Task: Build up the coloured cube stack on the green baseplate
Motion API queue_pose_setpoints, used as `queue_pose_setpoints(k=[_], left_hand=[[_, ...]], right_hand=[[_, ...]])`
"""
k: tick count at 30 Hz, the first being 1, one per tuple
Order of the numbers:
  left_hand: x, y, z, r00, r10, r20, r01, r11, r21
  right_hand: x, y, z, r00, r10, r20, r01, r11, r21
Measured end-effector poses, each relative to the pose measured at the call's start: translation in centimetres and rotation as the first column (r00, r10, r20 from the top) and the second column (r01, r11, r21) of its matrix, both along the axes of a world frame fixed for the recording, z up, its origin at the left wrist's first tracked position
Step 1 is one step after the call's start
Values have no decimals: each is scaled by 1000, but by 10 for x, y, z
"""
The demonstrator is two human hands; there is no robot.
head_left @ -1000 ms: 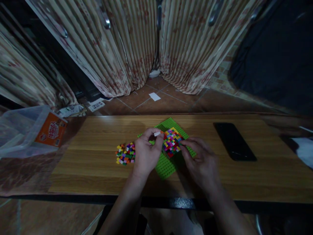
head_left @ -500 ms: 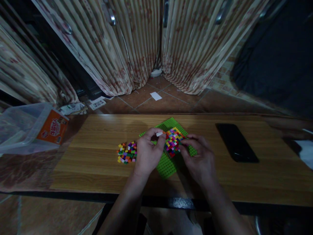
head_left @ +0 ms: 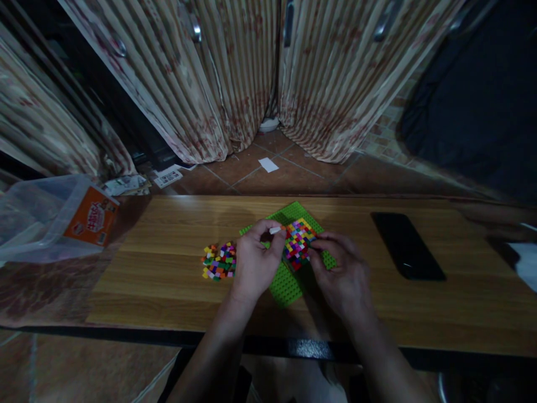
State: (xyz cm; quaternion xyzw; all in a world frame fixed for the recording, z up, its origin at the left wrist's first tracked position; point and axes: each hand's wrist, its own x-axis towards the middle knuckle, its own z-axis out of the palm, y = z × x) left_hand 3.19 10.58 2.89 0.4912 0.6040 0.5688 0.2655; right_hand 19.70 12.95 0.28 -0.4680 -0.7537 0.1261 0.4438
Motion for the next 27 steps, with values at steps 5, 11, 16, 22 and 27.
queue_pose_setpoints(k=[5, 11, 16, 22, 27], left_hand=[[1, 0, 2, 1000, 3, -6, -3, 1000, -4], [0, 0, 0, 1000, 3, 9, -3, 1000, -2], [0, -1, 1, 1000, -11, 1, 11, 1000, -8], [-1, 0, 1, 1000, 2, 3, -2, 999, -33], [-1, 0, 1, 1000, 3, -1, -3, 1000, -29]], right_hand=[[-1, 3, -2, 998, -33, -52, 31, 999, -33], [0, 5, -4, 995, -40, -89, 33, 996, -86], [4, 5, -5, 995, -50, -91, 39, 992, -117], [8, 5, -5, 990, -41, -132, 16, 983, -184], [9, 9, -10, 941, -116, -317, 9, 947, -321]])
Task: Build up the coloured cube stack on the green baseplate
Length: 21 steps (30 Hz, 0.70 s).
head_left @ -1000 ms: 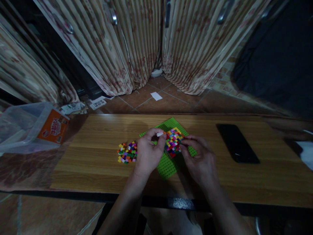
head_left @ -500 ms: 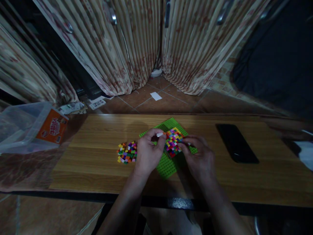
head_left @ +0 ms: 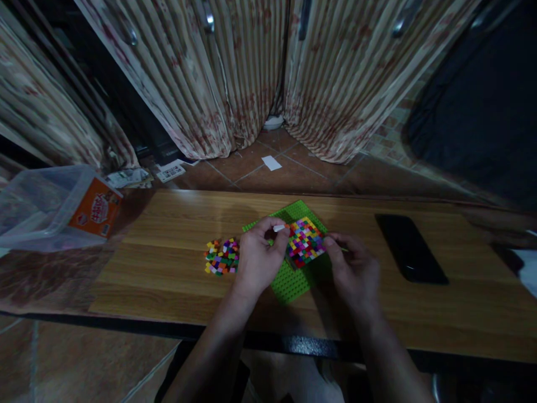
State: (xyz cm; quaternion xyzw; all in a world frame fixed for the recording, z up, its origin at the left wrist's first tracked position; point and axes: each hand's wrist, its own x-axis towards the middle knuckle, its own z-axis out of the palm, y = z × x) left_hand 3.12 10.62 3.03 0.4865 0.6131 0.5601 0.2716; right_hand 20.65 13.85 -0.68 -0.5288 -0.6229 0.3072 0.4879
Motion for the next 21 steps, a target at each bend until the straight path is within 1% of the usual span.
queue_pose_setpoints(k=[2, 4, 7, 10, 16, 21], left_hand=[[0, 0, 0, 1000, 1, -5, -1, 1000, 1], [0, 0, 0, 1000, 0, -14, 0, 1000, 4], [-1, -1, 0, 1000, -5, -23, 5, 1000, 7], [0, -1, -1, 1000, -19, -21, 19, 1000, 8], [0, -1, -1, 999, -16, -40, 15, 1000, -18], [1, -1, -3, 998, -24, -57, 23, 1000, -10]], right_hand=[[-1, 2, -2, 993, -29, -117, 19, 996, -92], [-4, 2, -2, 976, -44, -211, 8, 986, -168], [-9, 2, -3, 964, -29, -266, -33, 974, -226], [-14, 1, -3, 959, -9, -284, -66, 965, -255], [-16, 4, -4, 953, 18, -303, -102, 959, -264], [-17, 4, -3, 941, 11, -339, -115, 951, -288]])
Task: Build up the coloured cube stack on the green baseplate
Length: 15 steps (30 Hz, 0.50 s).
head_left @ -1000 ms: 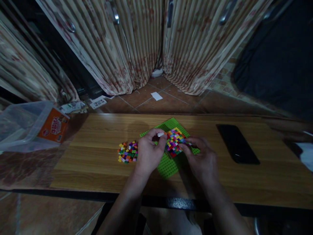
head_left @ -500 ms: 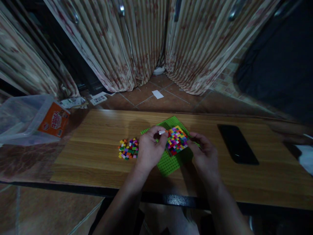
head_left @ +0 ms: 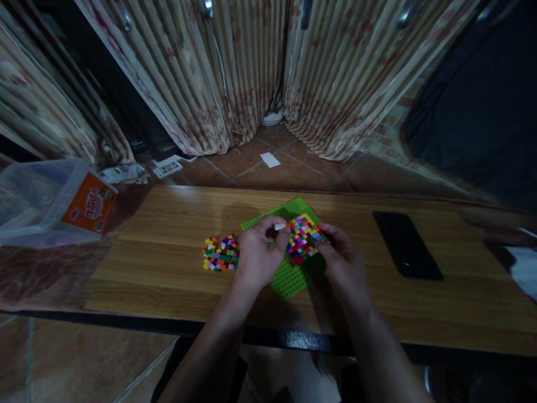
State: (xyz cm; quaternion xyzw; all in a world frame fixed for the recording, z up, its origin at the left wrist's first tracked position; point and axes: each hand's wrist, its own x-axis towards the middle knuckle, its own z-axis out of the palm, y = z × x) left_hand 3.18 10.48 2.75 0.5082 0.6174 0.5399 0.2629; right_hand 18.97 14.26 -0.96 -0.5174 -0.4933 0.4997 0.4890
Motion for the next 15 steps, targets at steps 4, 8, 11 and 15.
queue_pose_setpoints(k=[4, 8, 11, 15], left_hand=[[1, 0, -2, 1000, 0, -7, 0, 1000, 0], [3, 0, -1, 1000, -1, -4, 1, 1000, -8], [3, 0, 1, 1000, 0, 4, 0, 1000, -26], [3, 0, 1, 1000, 0, 25, 0, 1000, -14]], right_hand=[[-2, 0, -1, 1000, -13, 3, 13, 1000, 2], [-3, -1, -1, 1000, -20, 8, 20, 1000, 8], [-4, -1, 0, 999, -28, 34, 27, 999, 19], [-4, -2, -1, 998, -12, 61, 8, 998, 58]])
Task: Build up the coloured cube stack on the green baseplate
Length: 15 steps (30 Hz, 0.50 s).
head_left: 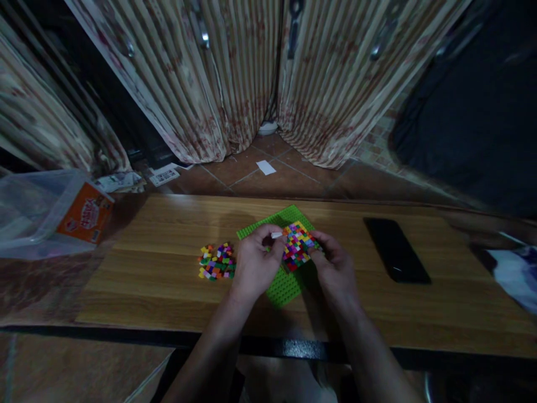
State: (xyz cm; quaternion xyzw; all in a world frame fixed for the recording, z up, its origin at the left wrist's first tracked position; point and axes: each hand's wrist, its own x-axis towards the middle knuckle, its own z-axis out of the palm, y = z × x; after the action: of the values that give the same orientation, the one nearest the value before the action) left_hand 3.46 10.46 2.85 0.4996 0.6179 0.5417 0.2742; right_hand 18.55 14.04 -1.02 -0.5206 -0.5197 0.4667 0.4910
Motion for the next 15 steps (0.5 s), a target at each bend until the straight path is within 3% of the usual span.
queue_pose_setpoints(k=[5, 9, 11, 15], left_hand=[[-1, -3, -2, 998, -57, 29, 57, 998, 3], [0, -4, -1, 993, -105, 61, 106, 994, -5], [1, -5, 1, 987, -142, 74, 143, 990, -3], [4, -6, 4, 978, -188, 88, 188, 982, 11]], right_hand=[[1, -2, -1, 998, -24, 65, 18, 996, 84], [4, -5, 8, 978, -120, 168, 61, 946, 318], [5, -6, 15, 972, -119, 202, 31, 919, 394], [5, -10, 23, 966, -39, 256, -76, 903, 424]])
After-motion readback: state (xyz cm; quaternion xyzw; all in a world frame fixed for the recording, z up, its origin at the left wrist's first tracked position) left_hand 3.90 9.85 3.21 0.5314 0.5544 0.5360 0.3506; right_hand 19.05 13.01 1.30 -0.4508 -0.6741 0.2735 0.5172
